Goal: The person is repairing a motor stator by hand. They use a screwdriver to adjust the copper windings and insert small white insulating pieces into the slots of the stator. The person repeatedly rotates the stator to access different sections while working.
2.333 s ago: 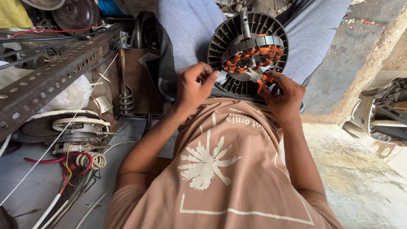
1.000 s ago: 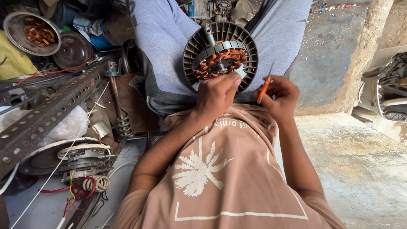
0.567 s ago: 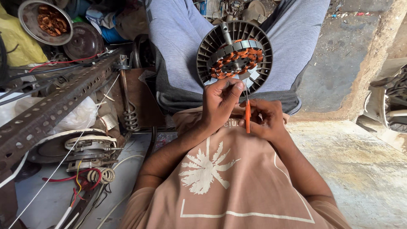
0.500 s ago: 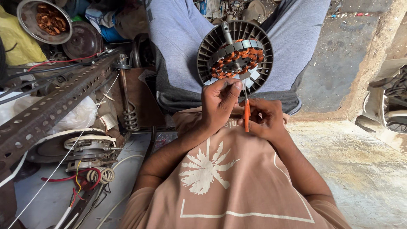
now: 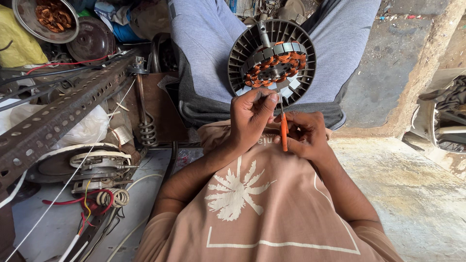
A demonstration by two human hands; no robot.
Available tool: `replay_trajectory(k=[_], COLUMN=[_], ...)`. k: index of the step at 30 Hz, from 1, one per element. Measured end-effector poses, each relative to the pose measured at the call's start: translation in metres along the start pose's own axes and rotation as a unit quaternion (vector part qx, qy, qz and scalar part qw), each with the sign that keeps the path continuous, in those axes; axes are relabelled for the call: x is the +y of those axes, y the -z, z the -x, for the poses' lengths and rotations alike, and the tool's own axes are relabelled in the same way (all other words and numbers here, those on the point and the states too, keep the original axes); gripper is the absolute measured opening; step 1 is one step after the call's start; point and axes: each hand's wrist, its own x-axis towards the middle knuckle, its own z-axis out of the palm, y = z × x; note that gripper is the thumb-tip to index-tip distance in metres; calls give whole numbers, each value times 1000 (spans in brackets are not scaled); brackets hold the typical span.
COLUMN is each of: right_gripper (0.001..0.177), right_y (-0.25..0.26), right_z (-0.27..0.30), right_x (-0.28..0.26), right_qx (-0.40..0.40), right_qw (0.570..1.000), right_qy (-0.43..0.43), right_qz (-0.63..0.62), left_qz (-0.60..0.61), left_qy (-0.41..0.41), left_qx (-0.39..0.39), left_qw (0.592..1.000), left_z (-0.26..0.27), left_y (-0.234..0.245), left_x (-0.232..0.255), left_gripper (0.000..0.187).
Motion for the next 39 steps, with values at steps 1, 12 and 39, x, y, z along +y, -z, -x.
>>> replay_trajectory(k=[1,12,39], right_gripper=[43,24,29], right_y=[-1,-2,36], right_z=[0,7,-37], right_x=[-1,23,85], right_qx=[4,61,261], right_qw=[1000,998,964], right_qy=[-7,17,27], right_qz=[1,26,-49], left_qz=[6,7,-342], left_qy=[3,17,-173], left_qx=[-1,-39,-19], left_qw=[1000,999,923], left_z=[0,4,-2], left_y=[0,8,58], left_x=[0,-5,-28], left_gripper=[22,20,13])
